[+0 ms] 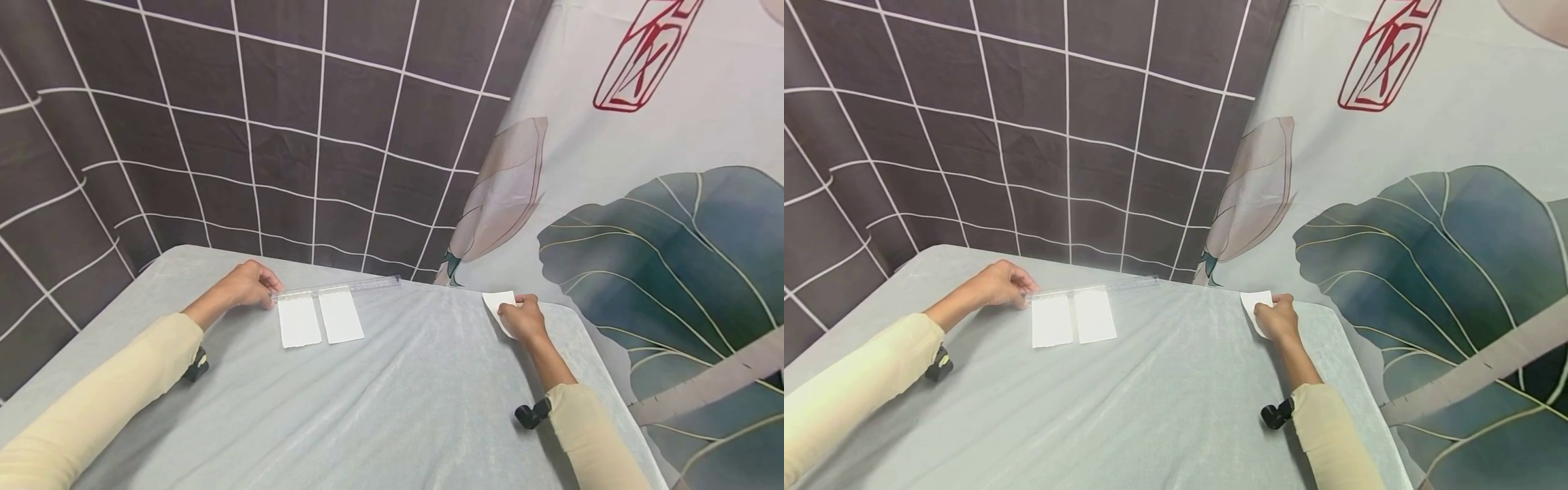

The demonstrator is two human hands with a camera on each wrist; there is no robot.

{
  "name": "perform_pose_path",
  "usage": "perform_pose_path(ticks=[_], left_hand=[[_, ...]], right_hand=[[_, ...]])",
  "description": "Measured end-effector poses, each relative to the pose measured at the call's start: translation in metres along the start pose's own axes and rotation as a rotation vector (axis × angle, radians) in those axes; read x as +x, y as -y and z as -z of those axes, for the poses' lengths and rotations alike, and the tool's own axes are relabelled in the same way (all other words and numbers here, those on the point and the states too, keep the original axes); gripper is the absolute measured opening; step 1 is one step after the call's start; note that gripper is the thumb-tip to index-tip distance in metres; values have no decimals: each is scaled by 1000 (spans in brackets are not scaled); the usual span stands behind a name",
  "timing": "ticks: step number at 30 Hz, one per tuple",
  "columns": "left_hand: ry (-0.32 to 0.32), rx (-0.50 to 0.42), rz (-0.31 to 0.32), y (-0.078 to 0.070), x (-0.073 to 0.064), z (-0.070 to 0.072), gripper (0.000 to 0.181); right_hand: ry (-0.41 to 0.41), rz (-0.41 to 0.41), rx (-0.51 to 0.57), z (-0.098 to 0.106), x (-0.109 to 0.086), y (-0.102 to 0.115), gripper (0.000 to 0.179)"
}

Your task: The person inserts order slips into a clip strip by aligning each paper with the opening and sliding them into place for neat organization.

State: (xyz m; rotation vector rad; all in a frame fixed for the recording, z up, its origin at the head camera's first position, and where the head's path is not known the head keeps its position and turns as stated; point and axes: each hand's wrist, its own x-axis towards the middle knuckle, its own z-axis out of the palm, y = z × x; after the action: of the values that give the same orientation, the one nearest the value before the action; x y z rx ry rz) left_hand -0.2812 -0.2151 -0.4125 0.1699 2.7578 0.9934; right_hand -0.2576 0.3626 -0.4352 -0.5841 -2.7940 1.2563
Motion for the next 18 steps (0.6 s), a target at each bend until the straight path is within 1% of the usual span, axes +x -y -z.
perform_pose_path(ticks=[5,13,18], left_hand=[[0,-2,2,0,-1,0,42],[-3,0,-7,0,0,0,41],[-2,-3,-12,-1,-1,0,41]], right_hand=[[-6,-2,-3,0,0,1,77],[-5,18,-3,-1,-1,2,74],[-13,10,-8,-4,0,4,72]])
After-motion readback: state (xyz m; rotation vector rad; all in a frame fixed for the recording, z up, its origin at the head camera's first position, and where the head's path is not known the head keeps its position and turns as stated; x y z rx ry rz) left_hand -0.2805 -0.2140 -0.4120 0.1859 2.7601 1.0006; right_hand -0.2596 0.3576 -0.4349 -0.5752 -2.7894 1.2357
